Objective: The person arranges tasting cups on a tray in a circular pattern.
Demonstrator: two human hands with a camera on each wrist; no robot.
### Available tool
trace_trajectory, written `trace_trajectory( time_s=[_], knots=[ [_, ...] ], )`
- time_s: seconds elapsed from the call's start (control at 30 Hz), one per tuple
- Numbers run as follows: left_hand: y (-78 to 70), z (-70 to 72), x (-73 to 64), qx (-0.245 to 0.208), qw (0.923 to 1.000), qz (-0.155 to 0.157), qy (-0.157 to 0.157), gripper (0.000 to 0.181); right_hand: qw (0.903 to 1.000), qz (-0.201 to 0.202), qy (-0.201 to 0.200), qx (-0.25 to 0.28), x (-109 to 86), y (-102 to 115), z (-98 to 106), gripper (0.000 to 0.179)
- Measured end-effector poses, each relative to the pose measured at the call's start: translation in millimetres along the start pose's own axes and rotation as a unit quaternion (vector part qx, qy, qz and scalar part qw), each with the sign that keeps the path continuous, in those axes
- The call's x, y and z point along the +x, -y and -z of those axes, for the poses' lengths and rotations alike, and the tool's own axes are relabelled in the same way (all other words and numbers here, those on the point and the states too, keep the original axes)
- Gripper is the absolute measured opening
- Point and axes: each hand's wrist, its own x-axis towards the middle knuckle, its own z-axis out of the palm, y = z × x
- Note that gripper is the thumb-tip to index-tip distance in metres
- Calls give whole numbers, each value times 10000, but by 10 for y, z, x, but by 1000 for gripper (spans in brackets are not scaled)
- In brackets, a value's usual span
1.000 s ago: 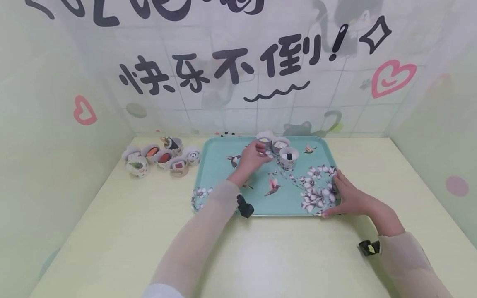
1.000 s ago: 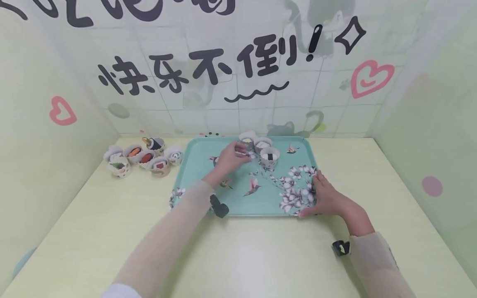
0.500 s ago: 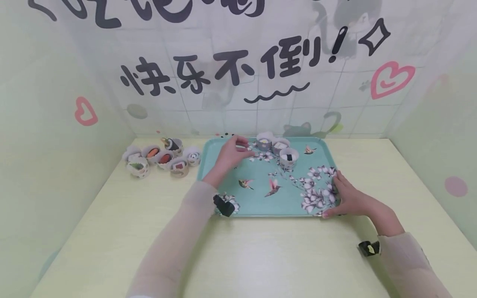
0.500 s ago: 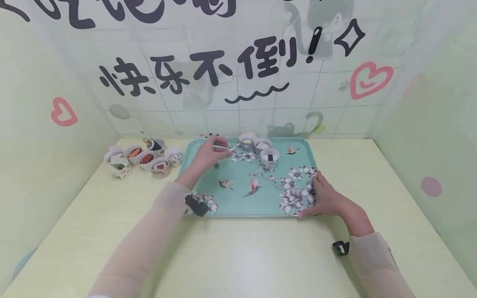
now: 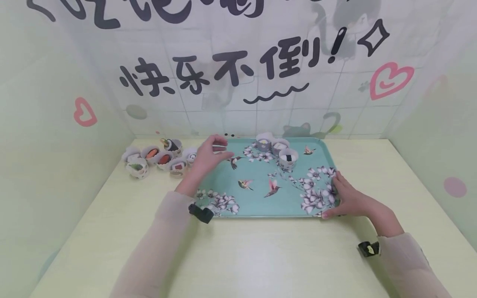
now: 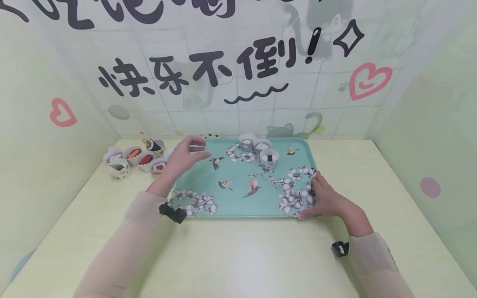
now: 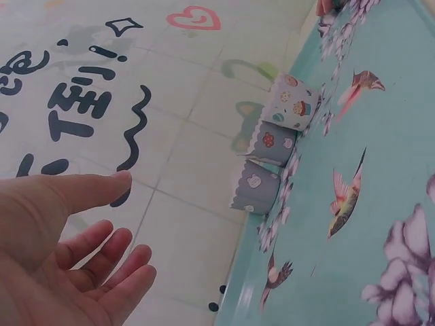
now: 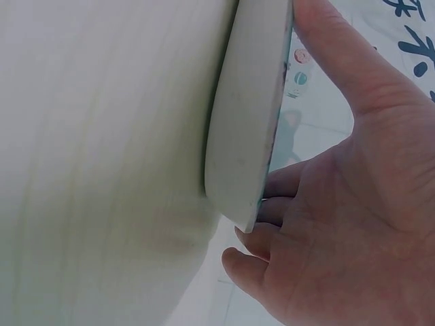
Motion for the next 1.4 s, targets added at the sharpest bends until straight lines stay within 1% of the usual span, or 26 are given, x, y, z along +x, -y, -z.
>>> trace_trajectory(
  time_s=[0.17,0.23,0.33,0.37,0.47,0.53,0.6,0.77,0.87,1.0,1.07,1.1,1.23,1.4],
  knots=[
    [40,300,-96,143,9998,-98,-126,53,10000,-23,3,28,16,0,6,138],
    [78,428,-125,171,9996,-145,-180,54,10000,-22,0,14,17,3,8,137],
    [126,613,-179,262,9992,-135,-286,57,10000,-14,-12,-10,14,10,9,136],
    [147,671,-196,274,9991,-113,-307,58,10000,-11,-15,-16,12,11,9,136],
    [216,820,-256,315,9988,84,-362,63,10000,-27,-19,-35,13,20,8,135],
    [278,900,-294,325,9985,218,-376,64,10000,-42,-16,-31,13,26,8,135],
    [356,962,-329,438,9977,319,-406,65,10000,-49,-17,-32,14,28,8,135],
    [566,1044,-422,669,9950,559,-494,71,10000,-70,-19,-52,0,19,11,135],
    [687,1069,-475,648,9944,626,-551,71,10000,-72,-23,-25,-15,14,12,135],
    [846,1095,-520,520,9951,621,-576,82,10000,-44,-28,17,-32,14,10,135],
    [912,1104,-537,457,9951,675,-568,83,10000,-56,-17,30,-33,17,10,135],
    [939,1105,-544,454,9949,708,-550,83,10000,-51,-13,43,-33,18,10,136],
    [1026,1099,-550,453,9942,829,-510,68,9999,-88,13,97,-29,26,23,137],
    [1091,1071,-538,522,9919,1078,-414,75,9999,-104,17,99,-18,24,23,138]
  ],
)
